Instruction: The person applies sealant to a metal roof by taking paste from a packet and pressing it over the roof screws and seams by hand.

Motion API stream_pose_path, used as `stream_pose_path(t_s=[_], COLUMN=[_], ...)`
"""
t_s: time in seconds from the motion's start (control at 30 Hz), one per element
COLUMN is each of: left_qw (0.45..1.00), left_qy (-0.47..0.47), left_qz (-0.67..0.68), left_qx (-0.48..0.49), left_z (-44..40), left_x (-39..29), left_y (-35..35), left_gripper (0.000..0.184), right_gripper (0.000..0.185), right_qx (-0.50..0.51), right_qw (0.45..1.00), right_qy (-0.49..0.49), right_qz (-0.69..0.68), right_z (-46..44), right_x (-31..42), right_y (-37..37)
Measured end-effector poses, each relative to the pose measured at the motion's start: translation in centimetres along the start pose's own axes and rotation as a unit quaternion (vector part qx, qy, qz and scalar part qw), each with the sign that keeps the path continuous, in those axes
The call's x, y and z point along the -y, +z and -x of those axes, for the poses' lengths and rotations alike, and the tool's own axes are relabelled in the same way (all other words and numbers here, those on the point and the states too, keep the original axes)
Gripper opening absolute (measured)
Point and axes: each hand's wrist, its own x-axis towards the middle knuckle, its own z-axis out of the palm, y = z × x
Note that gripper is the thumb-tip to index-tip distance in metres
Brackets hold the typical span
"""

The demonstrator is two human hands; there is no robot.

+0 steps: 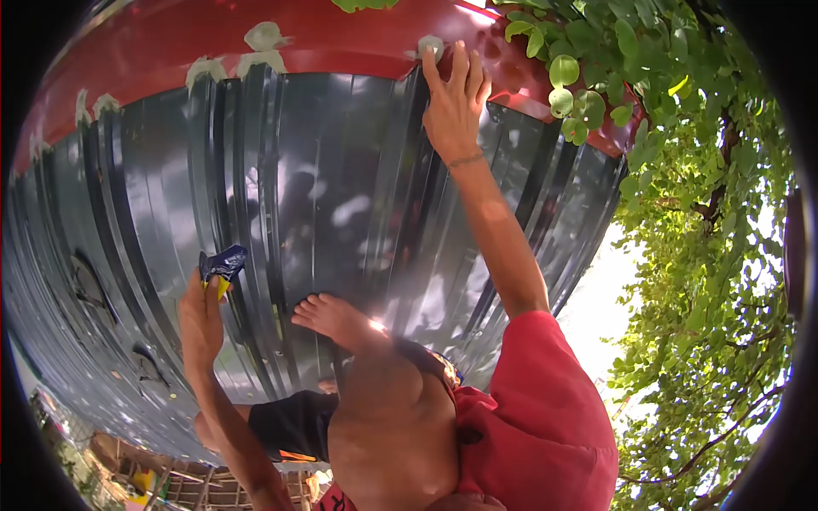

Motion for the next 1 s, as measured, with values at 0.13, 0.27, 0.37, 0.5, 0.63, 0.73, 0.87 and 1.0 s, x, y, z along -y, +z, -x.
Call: stream_pose_path(t_s=[0.13,0.27,0.37,0.5,0.63,0.73,0.87,1.0], left_qw=[1.0,1.0,0.999,0.999,1.0,0.999,0.992,0.989], left_qy=[0.006,0.008,0.002,-0.035,-0.017,-0.031,0.048,0.076], left_qz=[0.028,0.028,0.035,-0.019,0.013,0.033,0.112,0.126], left_qx=[0.004,0.005,0.016,0.021,-0.02,-0.021,-0.023,-0.029], left_z=[0.0,0.3,0.3,0.6,1.2,1.1,0.3,-0.6], left_x=[0.2,-0.1,-0.2,-1.0,-1.1,-0.5,-0.5,-4.1], left_y=[0.4,0.9,1.7,1.6,1.8,2.4,3.9,3.6], left_gripper=[0.029,0.028,0.028,0.028,0.028,0.026,0.024,0.02], right_gripper=[0.071,0.073,0.074,0.078,0.075,0.072,0.071,0.072], right_qx=[0.042,0.039,0.042,0.018,-0.026,-0.077,-0.154,-0.035], right_qw=[0.996,0.998,0.998,0.999,0.998,0.992,0.973,0.912], right_qy=[-0.043,-0.018,-0.031,-0.034,0.045,0.095,0.102,0.046], right_qz=[0.066,0.048,-0.017,0.021,0.02,-0.01,-0.137,-0.406], right_z=[0.8,0.7,0.0,-0.7,-1.9,-2.9,-3.8,-1.0], right_x=[-2.0,-3.4,-3.1,-5.2,-7.1,-6.9,-3.9,3.7], right_y=[-0.8,-1.3,-1.3,-0.7,-3.3,-6.8,-11.0,-12.6])
